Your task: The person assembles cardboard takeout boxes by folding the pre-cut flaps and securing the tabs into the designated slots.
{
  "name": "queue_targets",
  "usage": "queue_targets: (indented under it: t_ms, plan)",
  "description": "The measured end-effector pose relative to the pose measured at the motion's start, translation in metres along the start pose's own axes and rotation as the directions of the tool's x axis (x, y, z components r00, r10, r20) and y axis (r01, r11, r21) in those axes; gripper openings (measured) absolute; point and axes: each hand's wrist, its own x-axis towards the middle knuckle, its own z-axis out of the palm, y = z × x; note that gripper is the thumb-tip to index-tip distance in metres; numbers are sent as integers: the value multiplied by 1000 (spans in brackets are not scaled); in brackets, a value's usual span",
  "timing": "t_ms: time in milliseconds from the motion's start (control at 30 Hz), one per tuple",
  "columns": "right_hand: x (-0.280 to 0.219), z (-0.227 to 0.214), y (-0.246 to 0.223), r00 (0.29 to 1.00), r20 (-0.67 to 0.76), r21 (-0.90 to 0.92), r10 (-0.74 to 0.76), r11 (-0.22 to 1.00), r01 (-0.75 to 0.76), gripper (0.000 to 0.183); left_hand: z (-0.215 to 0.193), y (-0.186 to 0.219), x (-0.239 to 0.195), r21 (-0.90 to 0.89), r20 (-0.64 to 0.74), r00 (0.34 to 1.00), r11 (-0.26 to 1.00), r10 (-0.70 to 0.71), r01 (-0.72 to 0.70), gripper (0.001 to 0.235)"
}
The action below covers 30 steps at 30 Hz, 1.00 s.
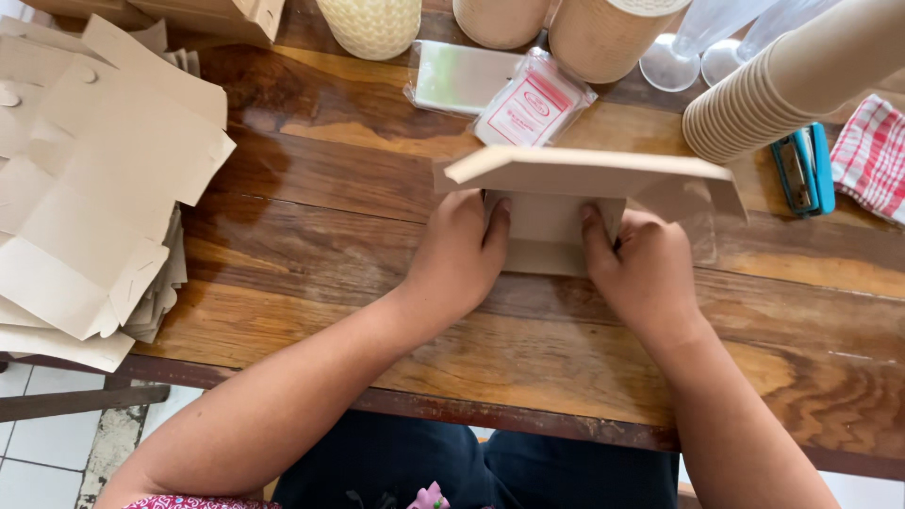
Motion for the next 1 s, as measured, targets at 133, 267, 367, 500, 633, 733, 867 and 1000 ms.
queue_targets:
  t_ms: [133,267,367,500,633,733,867,1000]
  plan:
    - [-2,2,0,999,53,98,12,995,-17,59,-7,9,3,-84,-31,999,996,-27,24,35]
    - [10,-3,-1,993,122,140,8,990,-25,55,-25,34,5,-170,-49,997,984,-60,51,38]
    - [20,2,9,979,204,465,-11,881,-87,29,-23,25,10,-259,-47,995,963,-90,74,41]
    - [20,-15,-12,990,93,580,106,802,-140,36,-17,-12,17,-247,74,975,943,-210,222,54]
    - [23,-17,-4,995,-88,767,38,640,43,17,-28,-14,16,-144,250,946,958,-206,247,74]
    - [24,-15,-1,993,-44,821,113,570,-29,20,-43,21,13,-264,145,973,940,-181,215,52]
    - [26,-16,-6,995,-28,816,97,577,-34,22,-37,0,21,-507,60,987,847,-150,160,28]
    - [23,-22,-18,996,24,806,85,588,-70,26,-45,1,28,-498,8,992,860,-126,113,18]
